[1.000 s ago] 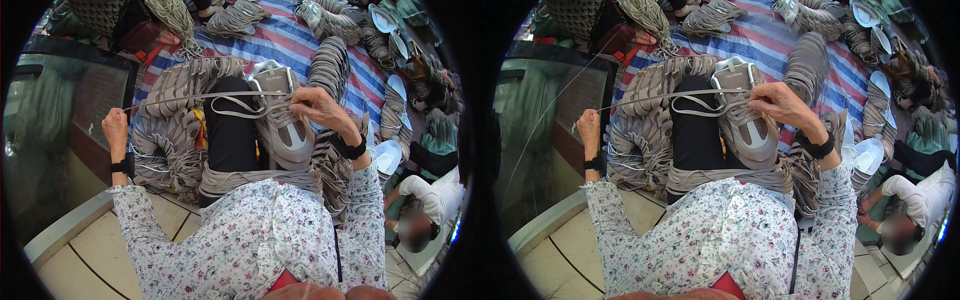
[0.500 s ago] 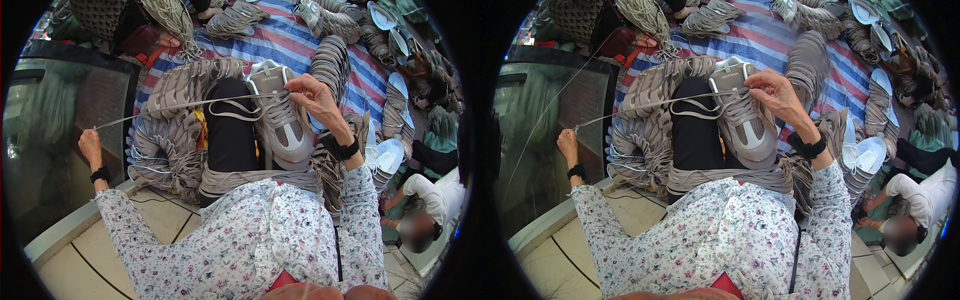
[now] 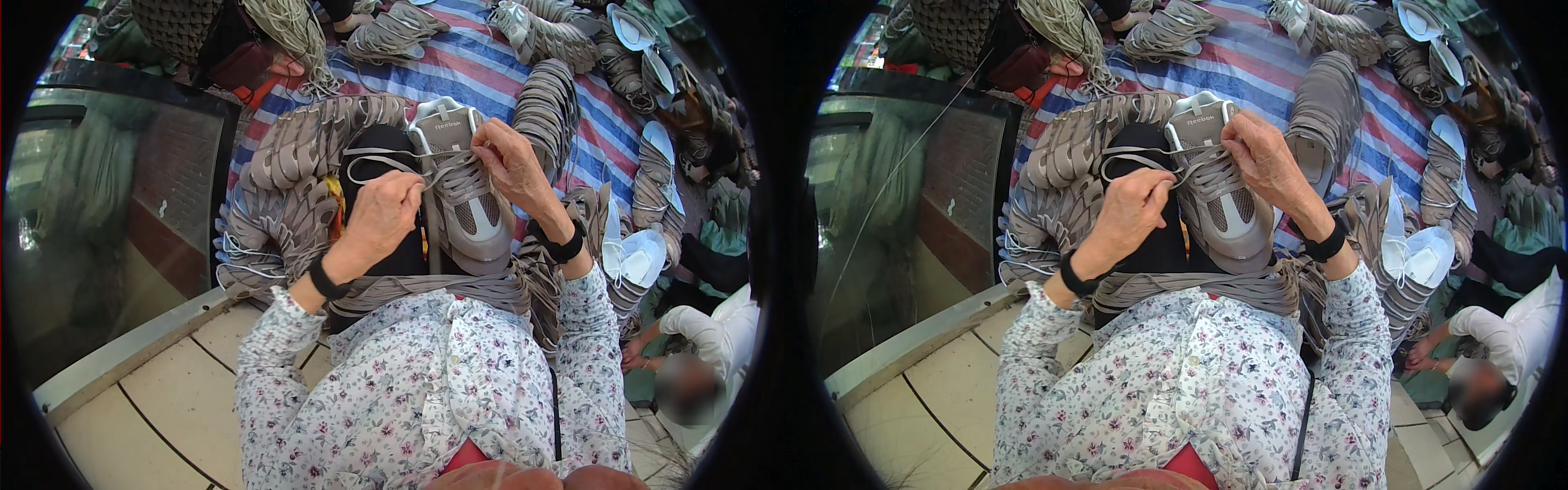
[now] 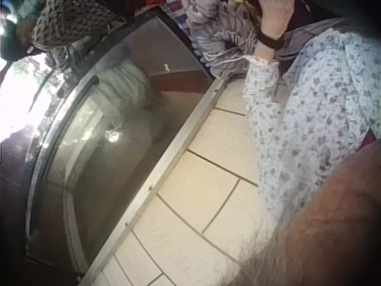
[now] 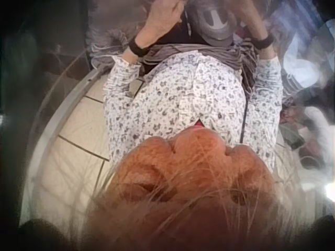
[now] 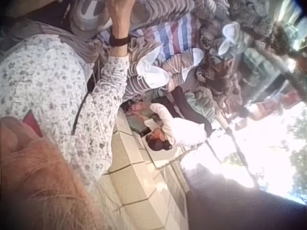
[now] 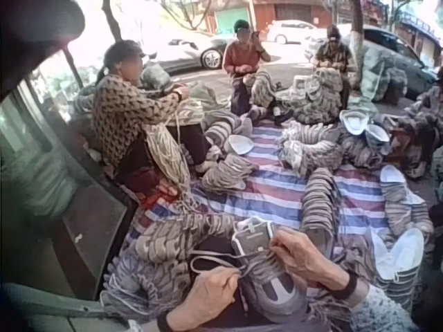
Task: The recorder is lacing and preparing athletic shoes in a manufacturing environment.
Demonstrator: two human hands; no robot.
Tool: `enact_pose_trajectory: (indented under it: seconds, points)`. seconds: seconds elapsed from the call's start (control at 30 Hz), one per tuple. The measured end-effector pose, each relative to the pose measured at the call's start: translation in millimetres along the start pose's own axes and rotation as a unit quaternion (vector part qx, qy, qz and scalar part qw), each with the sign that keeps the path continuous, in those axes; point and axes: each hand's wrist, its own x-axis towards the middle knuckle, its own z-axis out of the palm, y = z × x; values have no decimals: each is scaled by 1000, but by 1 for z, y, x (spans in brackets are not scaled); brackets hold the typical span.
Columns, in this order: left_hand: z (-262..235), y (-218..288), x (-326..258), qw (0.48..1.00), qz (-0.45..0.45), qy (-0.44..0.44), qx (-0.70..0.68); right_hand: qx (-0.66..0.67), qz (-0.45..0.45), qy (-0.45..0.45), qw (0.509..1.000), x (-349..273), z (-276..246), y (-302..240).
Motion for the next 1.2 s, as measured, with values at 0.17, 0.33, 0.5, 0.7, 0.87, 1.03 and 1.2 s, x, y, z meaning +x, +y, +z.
enact_pose_trajectory:
  seconds: [0.17, 0.33, 0.5, 0.7, 0.87, 1.03, 1.2]
  points:
    - [3, -13, 11, 984, -64, -128, 104, 195, 144, -30, 970, 2, 3, -3]
    - [-14, -13, 24, 937, -256, -136, -196, 381, 240, -50, 891, 7, -2, -1]
    - [-23, -16, 27, 922, -245, -130, -268, 530, 265, -1, 805, 10, -12, 32]
    - [-39, -24, 32, 957, -133, -198, -166, 563, 240, 241, 753, 26, -119, 153]
    - [-30, -19, 31, 976, -94, -116, -160, 468, 143, 293, 822, 55, -250, 177]
    - [-13, -9, 41, 999, 12, 37, -10, 196, 187, 177, 946, 77, -201, 118]
    - [-2, -3, 44, 999, 5, 13, 30, -101, -77, 112, 986, 23, -64, 34]
